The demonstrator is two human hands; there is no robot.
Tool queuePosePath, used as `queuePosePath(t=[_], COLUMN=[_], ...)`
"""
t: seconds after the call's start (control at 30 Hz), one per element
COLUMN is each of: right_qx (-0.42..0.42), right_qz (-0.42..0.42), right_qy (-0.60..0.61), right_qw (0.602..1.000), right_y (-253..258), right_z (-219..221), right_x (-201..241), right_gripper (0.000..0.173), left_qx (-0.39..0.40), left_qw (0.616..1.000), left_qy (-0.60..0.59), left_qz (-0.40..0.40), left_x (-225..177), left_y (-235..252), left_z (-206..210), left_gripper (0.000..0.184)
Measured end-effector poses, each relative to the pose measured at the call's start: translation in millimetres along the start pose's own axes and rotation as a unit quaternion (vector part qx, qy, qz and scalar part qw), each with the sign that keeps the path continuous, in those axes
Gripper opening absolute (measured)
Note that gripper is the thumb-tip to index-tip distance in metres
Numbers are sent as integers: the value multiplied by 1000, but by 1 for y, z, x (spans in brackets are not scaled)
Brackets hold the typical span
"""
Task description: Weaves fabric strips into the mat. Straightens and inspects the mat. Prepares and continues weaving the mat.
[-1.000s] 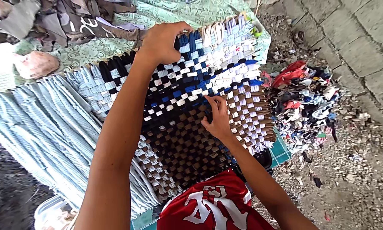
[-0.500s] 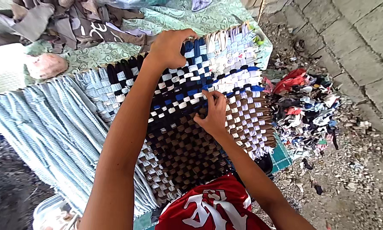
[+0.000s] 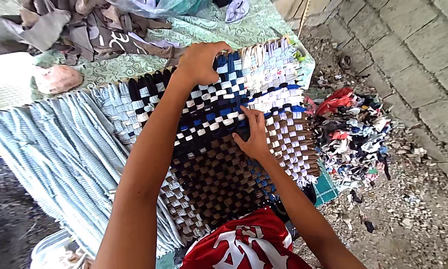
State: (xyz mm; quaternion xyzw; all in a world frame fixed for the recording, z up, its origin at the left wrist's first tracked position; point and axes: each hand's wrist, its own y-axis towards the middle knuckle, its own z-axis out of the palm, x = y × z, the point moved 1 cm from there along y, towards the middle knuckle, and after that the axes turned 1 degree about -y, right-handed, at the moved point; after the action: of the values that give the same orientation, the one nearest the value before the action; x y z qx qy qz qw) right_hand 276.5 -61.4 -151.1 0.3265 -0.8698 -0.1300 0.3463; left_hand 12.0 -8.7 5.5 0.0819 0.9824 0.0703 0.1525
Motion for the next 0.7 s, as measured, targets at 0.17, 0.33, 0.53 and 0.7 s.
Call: queuePosePath(t=[0.17, 0.33, 0.53, 0.7], right_qx=[-89, -73, -44, -28], right_qz=[6, 6, -1, -18], right_qy=[-73, -138, -56, 1], right_qw=[993, 988, 997, 999], right_y=[16, 35, 40, 36], right_z=[7, 17, 1, 12], right_x=[18, 28, 13, -5], right_gripper=[87, 90, 87, 84], left_qx=[3, -2, -6, -8], left_qw=[1000, 1000, 1000, 1000], left_qy=[0, -8, -2, -5], left_qz=[-3, -9, -13, -3], left_x=[-2, -3, -2, -1], left_y=[-1, -2, -4, -3], left_z=[-1, -1, -2, 0], left_gripper=[73, 74, 73, 72])
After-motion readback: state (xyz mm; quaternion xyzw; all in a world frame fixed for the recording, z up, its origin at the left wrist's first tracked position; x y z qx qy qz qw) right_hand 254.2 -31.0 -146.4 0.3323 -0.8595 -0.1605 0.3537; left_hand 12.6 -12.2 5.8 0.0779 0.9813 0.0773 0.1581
